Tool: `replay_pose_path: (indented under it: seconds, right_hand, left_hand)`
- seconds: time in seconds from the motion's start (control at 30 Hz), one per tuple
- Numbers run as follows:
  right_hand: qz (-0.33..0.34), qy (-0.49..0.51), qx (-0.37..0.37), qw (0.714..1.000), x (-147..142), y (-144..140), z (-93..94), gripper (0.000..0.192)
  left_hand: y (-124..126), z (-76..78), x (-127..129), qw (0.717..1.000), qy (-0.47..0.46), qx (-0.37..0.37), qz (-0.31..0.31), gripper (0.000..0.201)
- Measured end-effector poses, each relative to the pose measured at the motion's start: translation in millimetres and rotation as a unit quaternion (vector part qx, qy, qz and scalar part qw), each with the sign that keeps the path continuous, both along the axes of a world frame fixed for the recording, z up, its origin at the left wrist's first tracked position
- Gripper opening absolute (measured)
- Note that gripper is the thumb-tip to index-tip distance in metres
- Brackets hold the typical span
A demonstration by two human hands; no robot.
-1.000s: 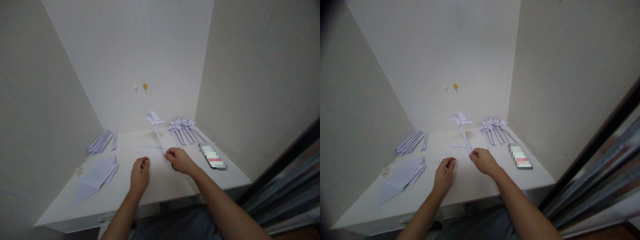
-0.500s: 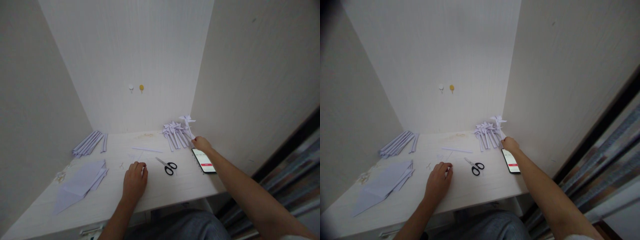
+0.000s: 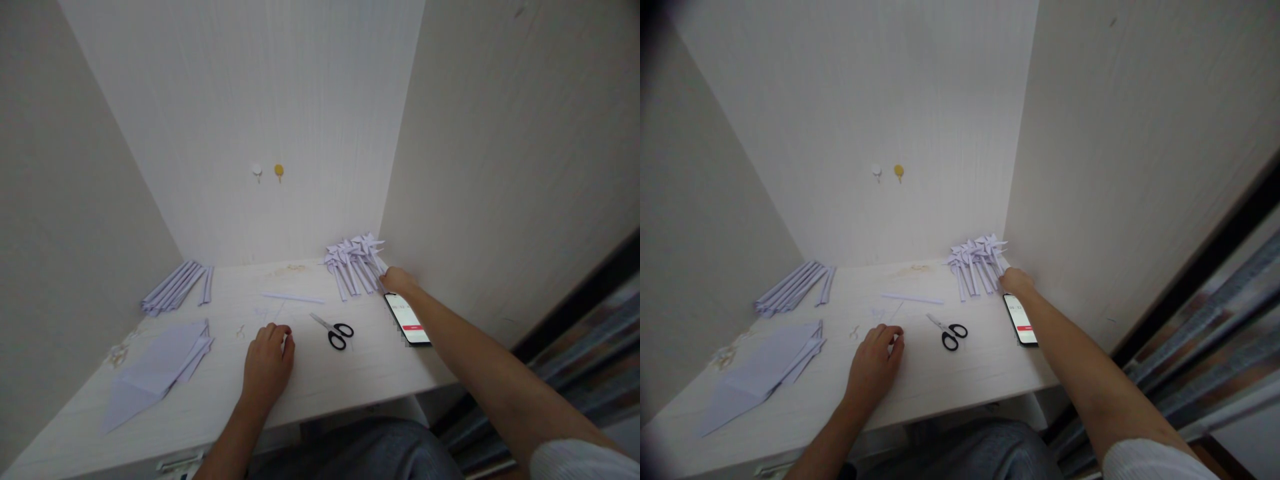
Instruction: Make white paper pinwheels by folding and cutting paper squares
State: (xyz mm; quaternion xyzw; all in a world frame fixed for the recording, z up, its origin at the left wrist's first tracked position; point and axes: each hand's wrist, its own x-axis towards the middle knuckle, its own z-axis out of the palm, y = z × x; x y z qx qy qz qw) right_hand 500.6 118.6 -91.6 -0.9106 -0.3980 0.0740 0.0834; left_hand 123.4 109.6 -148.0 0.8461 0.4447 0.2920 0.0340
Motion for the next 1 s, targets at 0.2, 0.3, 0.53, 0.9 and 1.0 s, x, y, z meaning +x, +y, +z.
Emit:
replay_pose_path:
  seconds: [0.2, 0.3, 0.53, 0.9, 1.0]
  right_hand:
    - [-0.010, -0.014, -0.009, 1.000, 2.5, 0.6, -1.1, 0.035]
    - [-0.014, -0.020, -0.007, 1.000, 2.9, -0.7, -1.1, 0.036]
    - [-0.010, -0.034, 0.048, 0.998, -11.3, -3.4, 14.3, 0.034]
    - [0.156, 0.012, 0.212, 0.965, -134.2, -4.2, 25.1, 0.028]
    - [0.206, 0.048, 0.231, 0.949, -185.0, -18.2, -4.9, 0.025]
  left_hand:
    - [-0.8, 0.9, -0.2, 1.000, 0.001, -0.001, -0.001, 0.019]
    - [-1.6, 1.4, -0.1, 1.000, 0.004, -0.008, 0.005, 0.019]
    - [-0.5, -0.4, 0.9, 1.000, -0.003, -0.001, 0.009, 0.017]
    - [-5.5, 3.0, 0.7, 1.000, 0.004, -0.012, 0.019, 0.014]
    - [-8.3, 3.2, 0.3, 1.000, 0.006, -0.014, 0.026, 0.014]
